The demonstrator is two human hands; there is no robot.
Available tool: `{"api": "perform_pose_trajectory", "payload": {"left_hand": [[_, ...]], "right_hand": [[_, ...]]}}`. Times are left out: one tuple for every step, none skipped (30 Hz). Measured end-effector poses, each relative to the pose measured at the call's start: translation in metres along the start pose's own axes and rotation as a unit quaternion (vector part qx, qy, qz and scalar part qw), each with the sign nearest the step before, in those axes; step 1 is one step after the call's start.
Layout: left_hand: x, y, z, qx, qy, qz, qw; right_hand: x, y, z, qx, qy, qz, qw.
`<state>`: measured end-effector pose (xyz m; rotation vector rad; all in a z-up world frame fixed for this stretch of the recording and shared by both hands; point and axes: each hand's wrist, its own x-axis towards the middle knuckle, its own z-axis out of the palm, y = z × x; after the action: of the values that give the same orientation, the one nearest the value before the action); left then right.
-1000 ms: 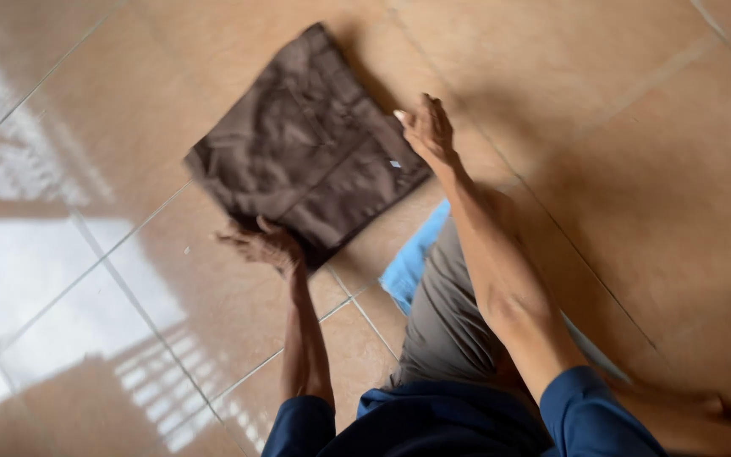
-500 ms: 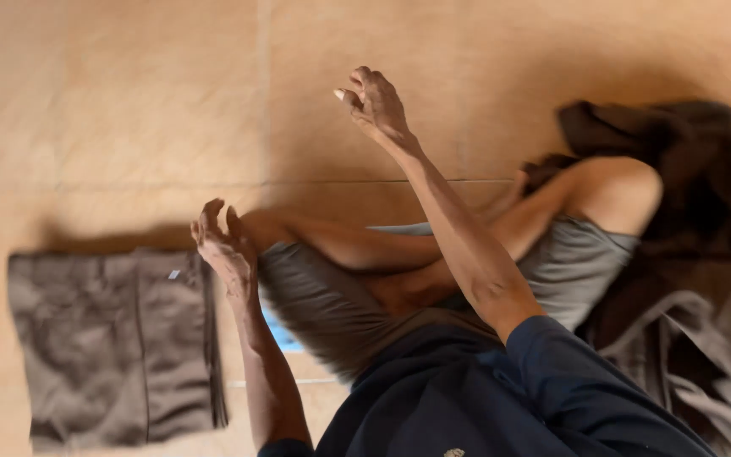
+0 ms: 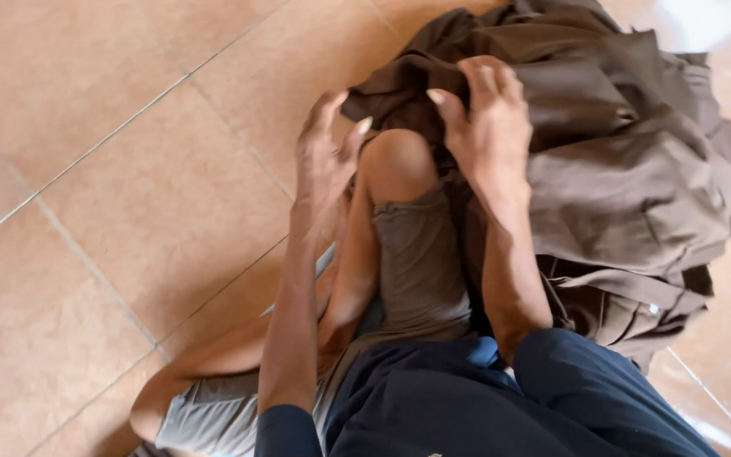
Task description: Folding brown pants and stacking them neatly on the floor.
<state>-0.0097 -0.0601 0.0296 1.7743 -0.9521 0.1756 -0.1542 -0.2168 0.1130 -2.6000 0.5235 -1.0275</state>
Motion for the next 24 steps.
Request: {"api": "perform_pose_trajectory", "payload": {"left_hand": [[0.015,0.018,0.021,-0.024,-0.014,0.026,0.999],[0.029,0.037,0.043,-0.049,-0.028,0.051,0.997],[0.036,0.047,0.069,-0.057,-0.037,0.055,0.996],[0.043,0.057,0.095,-0.085,-0.037,0.093,0.991],[0.047,0.068,0.119,-0.112,-0.037,0.130,0.984],[0.043,0.077,0.143,-0.120,-0.046,0.134,0.983],[0.040,0.086,0.166,-0.110,-0.102,0.118,0.982],[0.037,0.093,0.188,-0.100,-0.158,0.103,0.977],[0.028,0.106,0.200,-0.104,-0.165,0.104,0.975],[0.019,0.119,0.211,-0.115,-0.247,0.098,0.957],[0.012,0.132,0.222,-0.124,-0.327,0.092,0.932],[-0.004,0.134,0.236,-0.127,-0.332,0.093,0.930],[-0.020,0.135,0.248,-0.103,-0.389,0.098,0.910],[-0.036,0.135,0.259,-0.078,-0.444,0.103,0.887],[-0.047,0.132,0.262,-0.079,-0.448,0.102,0.885],[-0.058,0.128,0.264,-0.015,-0.401,0.149,0.904],[-0.068,0.124,0.265,0.049,-0.349,0.197,0.915],[-0.069,0.122,0.268,0.050,-0.352,0.197,0.913],[-0.070,0.121,0.270,0.074,-0.369,0.196,0.906],[-0.071,0.120,0.272,0.097,-0.384,0.194,0.897],[-0.071,0.119,0.271,0.098,-0.385,0.194,0.897],[-0.071,0.119,0.269,0.083,-0.349,0.214,0.909],[-0.069,0.118,0.267,0.067,-0.309,0.234,0.919],[-0.072,0.117,0.266,0.067,-0.309,0.235,0.919]], "right_hand": [[-0.006,0.005,-0.023,-0.020,0.018,0.023,0.999],[-0.013,0.010,-0.046,-0.039,0.035,0.045,0.998],[-0.020,0.015,-0.065,-0.048,0.039,0.054,0.997],[-0.028,0.019,-0.085,-0.058,0.037,0.071,0.995],[-0.037,0.021,-0.103,-0.068,0.034,0.088,0.993],[-0.056,0.042,-0.115,-0.075,0.038,0.097,0.992],[-0.072,0.063,-0.124,-0.133,0.031,0.098,0.986],[-0.088,0.083,-0.133,-0.191,0.023,0.098,0.976],[-0.102,0.095,-0.144,-0.195,0.022,0.105,0.975],[-0.116,0.106,-0.155,-0.203,-0.056,0.206,0.956],[-0.129,0.118,-0.165,-0.203,-0.134,0.300,0.922],[-0.138,0.128,-0.171,-0.205,-0.134,0.306,0.920],[-0.148,0.136,-0.177,-0.205,-0.171,0.340,0.902],[-0.157,0.144,-0.181,-0.205,-0.207,0.373,0.881],[-0.169,0.154,-0.175,-0.204,-0.208,0.377,0.879],[-0.181,0.164,-0.169,-0.198,-0.240,0.395,0.864],[-0.194,0.173,-0.162,-0.191,-0.269,0.412,0.849],[-0.196,0.170,-0.153,-0.189,-0.269,0.415,0.848],[-0.199,0.166,-0.145,-0.214,-0.249,0.419,0.846],[-0.201,0.161,-0.137,-0.239,-0.229,0.423,0.843],[-0.204,0.160,-0.135,-0.238,-0.229,0.424,0.843],[-0.207,0.158,-0.133,-0.275,-0.197,0.376,0.862],[-0.209,0.156,-0.132,-0.312,-0.163,0.326,0.877],[-0.215,0.160,-0.132,-0.312,-0.162,0.326,0.878]]}}
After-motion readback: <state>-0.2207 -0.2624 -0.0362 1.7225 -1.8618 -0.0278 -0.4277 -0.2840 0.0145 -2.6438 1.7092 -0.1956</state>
